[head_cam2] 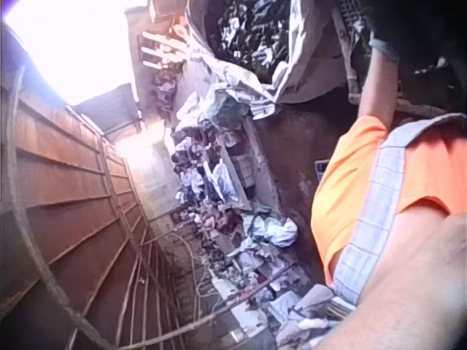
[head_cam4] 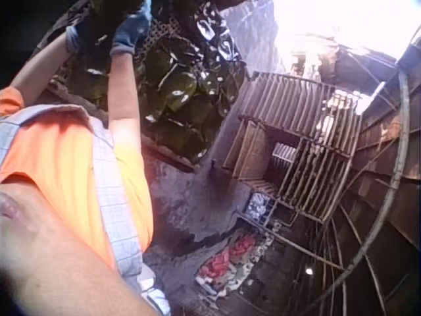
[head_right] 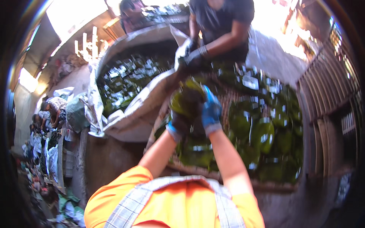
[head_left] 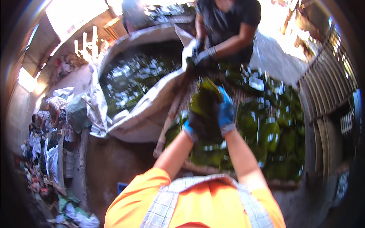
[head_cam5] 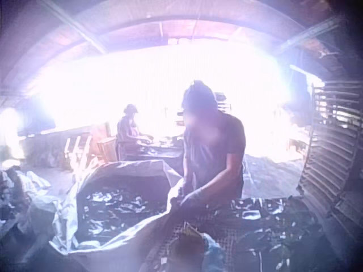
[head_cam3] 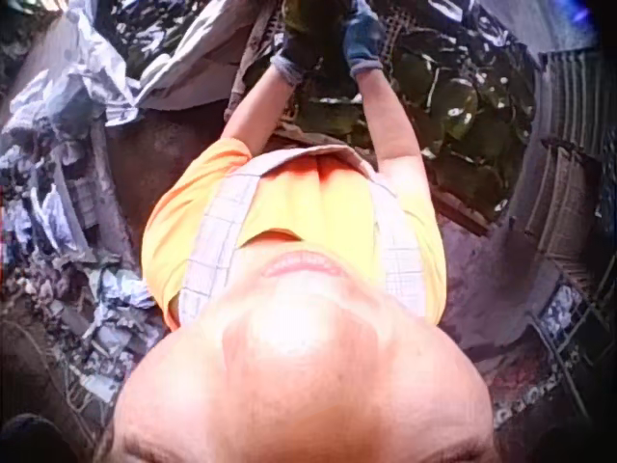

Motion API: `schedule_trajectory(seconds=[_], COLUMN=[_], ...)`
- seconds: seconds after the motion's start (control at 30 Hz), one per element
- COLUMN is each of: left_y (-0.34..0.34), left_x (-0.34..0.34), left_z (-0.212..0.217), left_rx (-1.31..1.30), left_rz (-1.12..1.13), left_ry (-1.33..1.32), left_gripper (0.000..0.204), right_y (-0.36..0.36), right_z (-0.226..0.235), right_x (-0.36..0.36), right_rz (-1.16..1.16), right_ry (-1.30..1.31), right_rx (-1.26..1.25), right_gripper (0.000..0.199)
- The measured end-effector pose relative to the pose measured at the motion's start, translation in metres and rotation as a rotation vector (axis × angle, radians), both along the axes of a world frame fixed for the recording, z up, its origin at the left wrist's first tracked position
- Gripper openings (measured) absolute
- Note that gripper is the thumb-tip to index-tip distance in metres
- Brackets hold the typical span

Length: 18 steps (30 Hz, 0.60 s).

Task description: The person takes large sheets of kelp from a water-filled container and spreads them out onto a rectangular mesh rack before placing the rack onto a storage shelf.

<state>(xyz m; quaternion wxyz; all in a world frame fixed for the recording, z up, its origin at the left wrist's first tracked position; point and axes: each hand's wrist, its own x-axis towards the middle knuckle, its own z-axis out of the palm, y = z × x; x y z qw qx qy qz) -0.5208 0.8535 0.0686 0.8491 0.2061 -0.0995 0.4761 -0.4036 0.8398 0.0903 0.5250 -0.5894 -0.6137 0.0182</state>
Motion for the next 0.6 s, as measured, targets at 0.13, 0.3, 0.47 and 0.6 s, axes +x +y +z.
schedule_trajectory(seconds=[0.13, 0.3, 0.47, 0.6], left_y=[-0.025, -0.01, 0.014, 0.012], left_x=[-0.002, -0.031, -0.081, -0.087], left_z=[0.021, 0.0, 0.004, -0.005], left_rx=[-0.367, -0.146, 1.07, 0.486], left_rz=[0.137, 0.115, 1.195, 0.595], left_ry=[0.498, 0.229, 1.546, 0.904], left_gripper=[0.045, 0.039, 0.028, 0.027], right_y=[0.009, 0.025, -0.013, -0.013], right_z=[0.022, 0.015, 0.048, 0.004], right_x=[-0.032, -0.01, 0.029, 0.043], right_rz=[-0.011, 0.28, 0.853, 1.147], right_ry=[0.127, 1.039, 1.633, 1.744], right_rx=[-0.366, -0.461, -0.443, -0.601], right_gripper=[0.023, 0.031, 0.033, 0.033])
